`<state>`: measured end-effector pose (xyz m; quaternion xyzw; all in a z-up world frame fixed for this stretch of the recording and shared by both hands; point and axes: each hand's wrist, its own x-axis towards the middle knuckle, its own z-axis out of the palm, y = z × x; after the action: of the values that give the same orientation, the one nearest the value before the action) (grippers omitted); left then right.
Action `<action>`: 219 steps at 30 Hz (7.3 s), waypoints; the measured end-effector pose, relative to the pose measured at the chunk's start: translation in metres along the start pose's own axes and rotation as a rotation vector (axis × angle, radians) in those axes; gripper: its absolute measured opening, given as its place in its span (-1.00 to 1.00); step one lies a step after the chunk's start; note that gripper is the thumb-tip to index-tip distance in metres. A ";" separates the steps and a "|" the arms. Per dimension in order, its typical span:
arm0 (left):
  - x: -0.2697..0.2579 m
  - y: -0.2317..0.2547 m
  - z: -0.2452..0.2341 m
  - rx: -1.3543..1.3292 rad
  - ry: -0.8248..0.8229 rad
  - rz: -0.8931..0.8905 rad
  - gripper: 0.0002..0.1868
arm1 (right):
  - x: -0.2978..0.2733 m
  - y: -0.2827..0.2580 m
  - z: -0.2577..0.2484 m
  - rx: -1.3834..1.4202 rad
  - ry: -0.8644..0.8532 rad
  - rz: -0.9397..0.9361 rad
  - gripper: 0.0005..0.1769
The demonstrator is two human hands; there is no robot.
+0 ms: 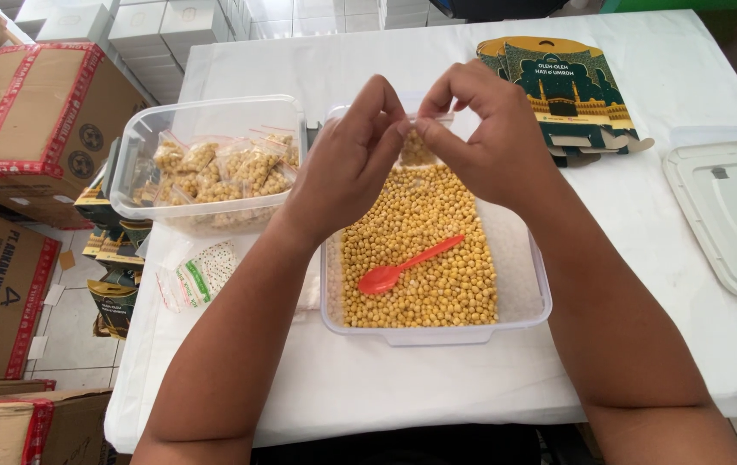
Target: Packaging small yellow beads into plastic bags using a spoon and adding desiccant packets
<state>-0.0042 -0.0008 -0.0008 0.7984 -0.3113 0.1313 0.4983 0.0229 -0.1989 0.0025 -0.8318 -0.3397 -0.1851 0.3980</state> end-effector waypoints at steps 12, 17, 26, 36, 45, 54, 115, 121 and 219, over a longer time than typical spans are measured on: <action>0.003 -0.006 0.000 -0.141 0.190 -0.067 -0.89 | 0.001 0.002 -0.001 0.055 0.071 0.036 -0.89; 0.003 -0.004 -0.012 -0.214 0.059 -0.098 -0.78 | 0.002 0.005 -0.001 0.099 0.078 0.098 -0.91; 0.004 -0.019 -0.018 -0.354 0.126 -0.183 -0.54 | 0.003 0.017 0.003 0.272 0.106 0.187 -0.89; -0.025 -0.036 -0.119 0.270 0.320 -0.132 -0.85 | -0.001 0.034 0.004 0.126 0.060 0.166 -0.84; -0.107 -0.046 -0.187 0.995 -0.045 -0.273 -0.58 | -0.001 0.036 0.003 0.067 -0.009 0.183 -0.81; -0.132 -0.062 -0.159 1.055 -0.272 -0.249 -0.20 | -0.004 0.049 0.003 0.082 -0.027 0.185 -0.83; -0.007 -0.001 0.008 0.366 0.135 0.295 -0.63 | -0.003 -0.036 -0.014 -0.068 -0.196 0.351 -0.84; -0.003 0.000 0.003 0.147 -0.015 0.068 -0.64 | -0.001 -0.038 -0.014 -0.064 -0.189 0.219 -0.80; -0.006 -0.006 0.001 0.089 0.083 -0.099 -0.60 | -0.049 0.029 0.057 -0.616 -1.081 -0.274 -0.76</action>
<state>-0.0055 0.0027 -0.0087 0.8281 -0.2443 0.1532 0.4807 0.0114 -0.1870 -0.0764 -0.8331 -0.5270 0.1225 -0.1147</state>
